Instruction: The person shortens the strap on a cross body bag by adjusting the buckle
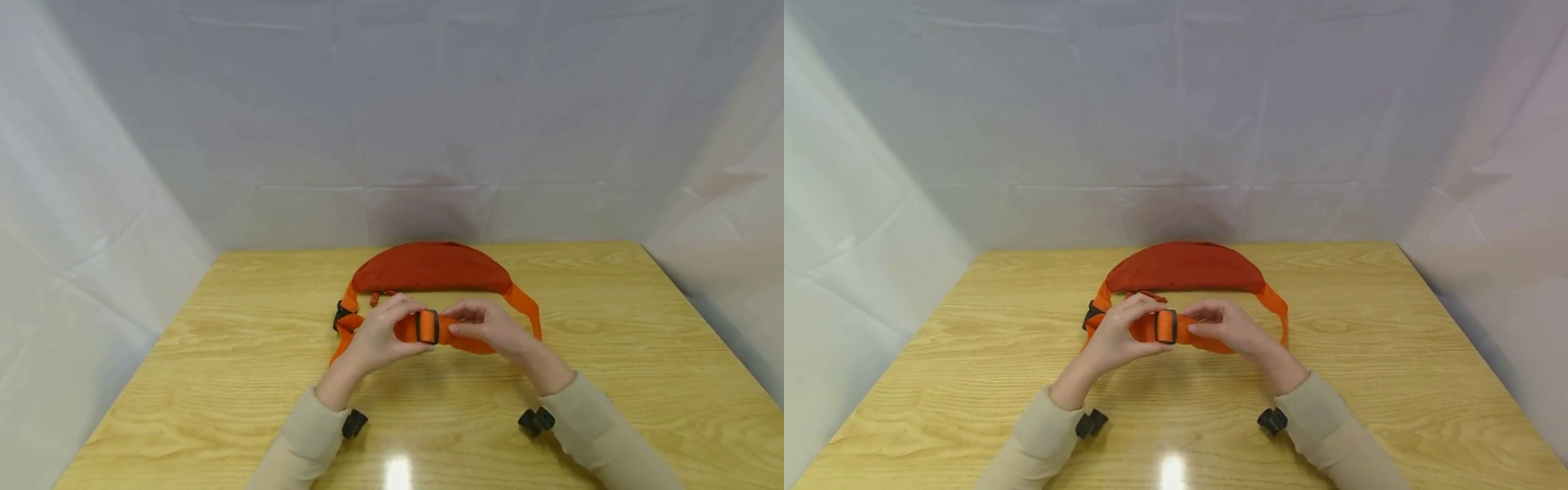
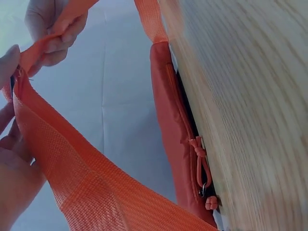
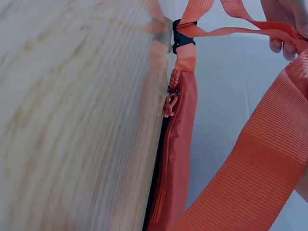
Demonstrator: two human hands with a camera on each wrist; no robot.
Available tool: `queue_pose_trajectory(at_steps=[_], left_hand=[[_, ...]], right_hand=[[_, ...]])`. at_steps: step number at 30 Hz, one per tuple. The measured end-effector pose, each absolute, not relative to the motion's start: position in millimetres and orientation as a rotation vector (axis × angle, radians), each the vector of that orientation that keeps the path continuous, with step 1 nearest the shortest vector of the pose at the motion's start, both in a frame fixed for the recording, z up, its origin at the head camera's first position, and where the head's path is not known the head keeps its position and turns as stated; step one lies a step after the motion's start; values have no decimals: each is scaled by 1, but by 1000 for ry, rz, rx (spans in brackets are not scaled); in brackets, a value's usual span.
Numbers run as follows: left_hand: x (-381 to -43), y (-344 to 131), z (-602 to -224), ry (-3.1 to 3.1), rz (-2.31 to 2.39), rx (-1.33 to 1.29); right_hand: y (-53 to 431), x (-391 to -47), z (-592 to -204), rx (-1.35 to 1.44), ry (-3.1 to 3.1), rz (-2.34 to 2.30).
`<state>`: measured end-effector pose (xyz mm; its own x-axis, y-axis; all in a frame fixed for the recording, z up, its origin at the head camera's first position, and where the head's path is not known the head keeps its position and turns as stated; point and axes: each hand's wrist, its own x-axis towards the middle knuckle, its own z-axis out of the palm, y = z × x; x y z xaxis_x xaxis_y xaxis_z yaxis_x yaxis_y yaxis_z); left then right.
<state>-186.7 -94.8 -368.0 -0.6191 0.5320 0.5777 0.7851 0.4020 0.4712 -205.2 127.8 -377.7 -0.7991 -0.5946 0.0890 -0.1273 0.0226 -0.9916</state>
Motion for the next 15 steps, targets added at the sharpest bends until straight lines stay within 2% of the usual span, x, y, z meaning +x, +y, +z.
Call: queue_pose_trajectory(at_steps=[15], left_hand=[[-189,-97,-370,-2294,-1114,-1182]], right_hand=[[124,-206,-378,-699,1978,-1861]])
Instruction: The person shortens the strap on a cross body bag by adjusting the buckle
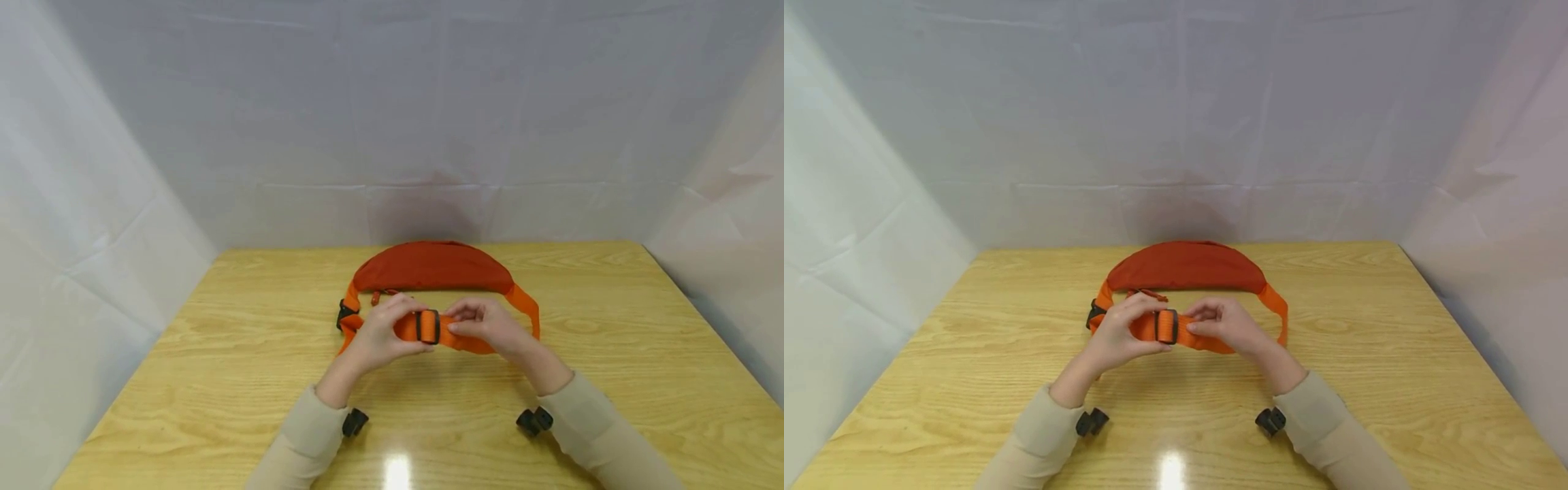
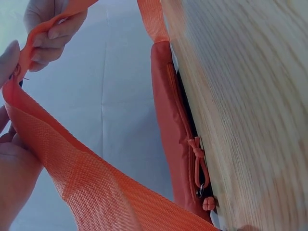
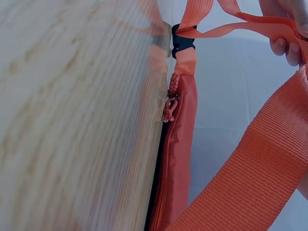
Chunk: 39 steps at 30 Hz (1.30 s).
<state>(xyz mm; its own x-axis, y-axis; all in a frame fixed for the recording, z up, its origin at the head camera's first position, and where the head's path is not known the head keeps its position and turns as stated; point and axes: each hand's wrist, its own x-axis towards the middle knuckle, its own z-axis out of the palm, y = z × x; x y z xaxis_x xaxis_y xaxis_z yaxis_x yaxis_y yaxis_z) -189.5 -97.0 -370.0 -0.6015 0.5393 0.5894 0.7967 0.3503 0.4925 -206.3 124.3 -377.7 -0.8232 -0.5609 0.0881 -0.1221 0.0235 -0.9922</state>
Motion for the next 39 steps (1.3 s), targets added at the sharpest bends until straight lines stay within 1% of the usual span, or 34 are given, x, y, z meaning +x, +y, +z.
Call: queue_pose_trajectory(at_steps=[5,12,24,32,39], left_hand=[[-190,-96,-370,-2280,-1124,-1204],[-188,-95,-369,-2323,-1162,-1162],[-191,-99,-371,-2316,-1153,-1120],[-191,-98,-370,-2332,-1174,-1110],[-192,-96,-371,-2306,-1223,-1156]], right_hand=[[120,-205,-377,-687,2015,-1856],[114,-206,-378,-658,2009,-1888],[123,-207,-380,-835,1935,-1802],[123,-206,-380,-760,2021,-1818],[123,-207,-380,-734,2035,-1828]])
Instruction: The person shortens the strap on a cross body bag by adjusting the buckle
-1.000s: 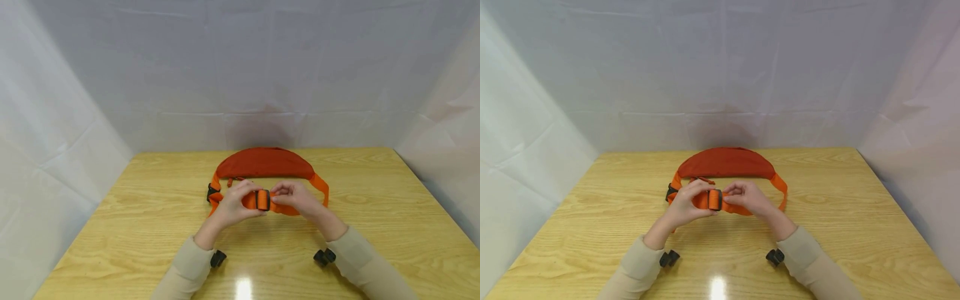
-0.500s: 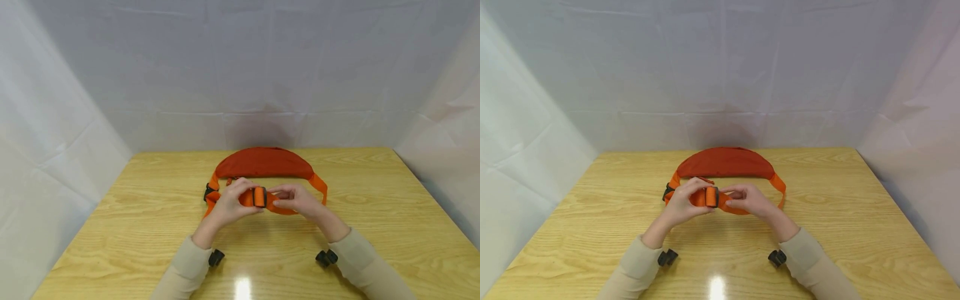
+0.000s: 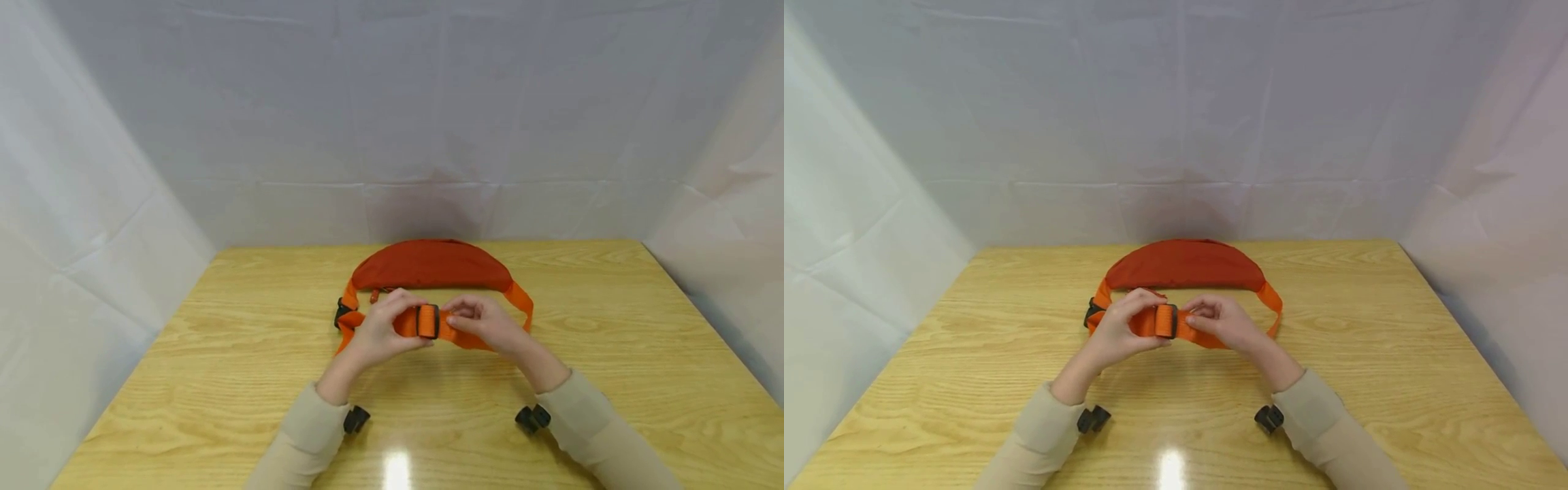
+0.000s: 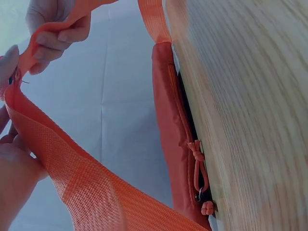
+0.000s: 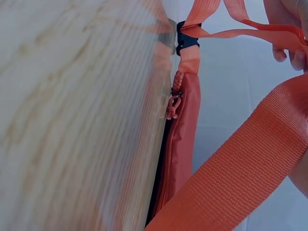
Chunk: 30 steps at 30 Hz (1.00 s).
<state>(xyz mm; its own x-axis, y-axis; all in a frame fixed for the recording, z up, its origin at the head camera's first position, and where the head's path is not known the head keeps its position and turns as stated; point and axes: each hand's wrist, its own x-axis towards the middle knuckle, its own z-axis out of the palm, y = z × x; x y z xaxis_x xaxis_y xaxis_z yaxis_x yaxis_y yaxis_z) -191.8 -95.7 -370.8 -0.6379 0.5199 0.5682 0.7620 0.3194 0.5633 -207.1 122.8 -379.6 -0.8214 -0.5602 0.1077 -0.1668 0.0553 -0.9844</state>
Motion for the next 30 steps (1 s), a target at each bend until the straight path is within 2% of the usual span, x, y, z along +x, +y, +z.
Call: queue_pose_trajectory(at_steps=[14,24,30], left_hand=[[-190,-93,-372,-2335,-1198,-1168],[-190,-96,-372,-2345,-1211,-1123],[-189,-96,-373,-2349,-1198,-1069]], right_hand=[[118,-205,-376,-705,1970,-1856],[123,-206,-379,-826,1978,-1864],[123,-207,-379,-749,2011,-1855]])
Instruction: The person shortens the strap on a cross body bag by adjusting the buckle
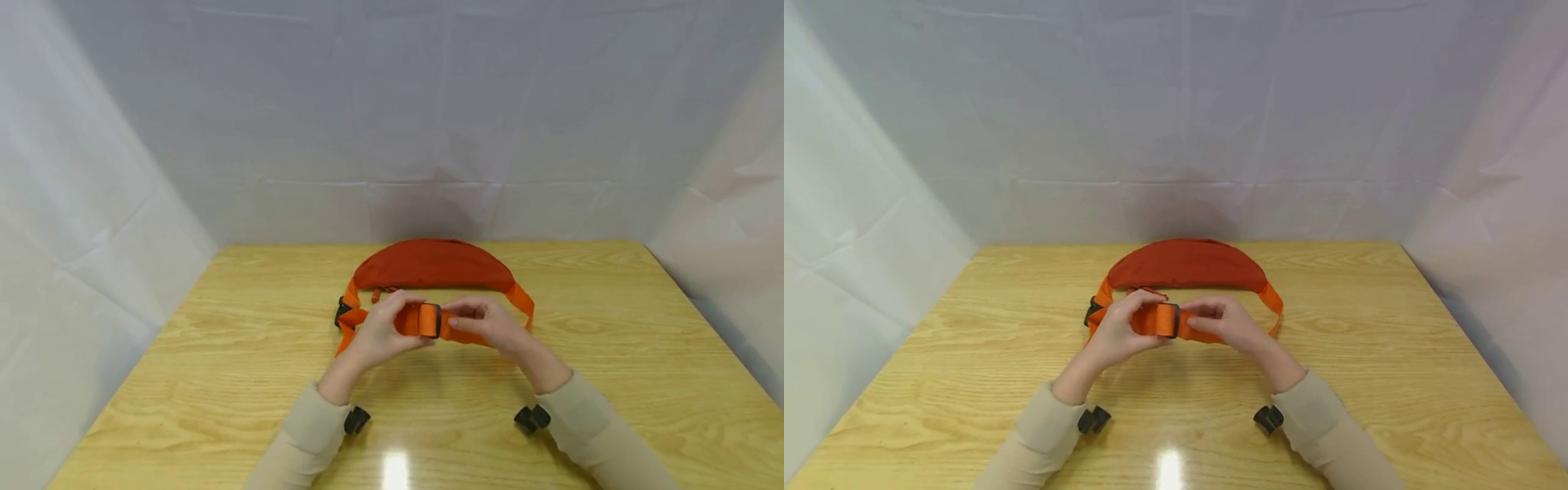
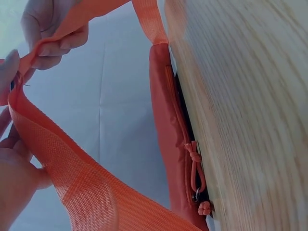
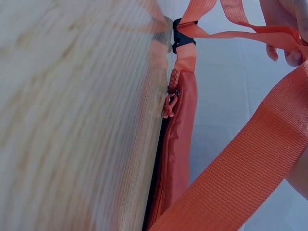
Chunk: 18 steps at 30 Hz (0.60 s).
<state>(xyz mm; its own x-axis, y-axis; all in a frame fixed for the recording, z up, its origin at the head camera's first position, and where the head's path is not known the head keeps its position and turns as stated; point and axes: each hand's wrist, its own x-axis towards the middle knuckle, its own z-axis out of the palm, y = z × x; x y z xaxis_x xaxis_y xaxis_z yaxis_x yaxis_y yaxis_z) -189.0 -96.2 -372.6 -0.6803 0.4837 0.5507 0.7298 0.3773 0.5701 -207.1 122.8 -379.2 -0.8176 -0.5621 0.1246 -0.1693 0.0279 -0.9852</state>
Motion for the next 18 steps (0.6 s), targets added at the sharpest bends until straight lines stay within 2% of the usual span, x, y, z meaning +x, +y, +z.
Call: queue_pose_trajectory(at_steps=[18], left_hand=[[-189,-93,-372,-2277,-1262,-1113]], right_hand=[[116,-207,-375,-690,1985,-1936]])
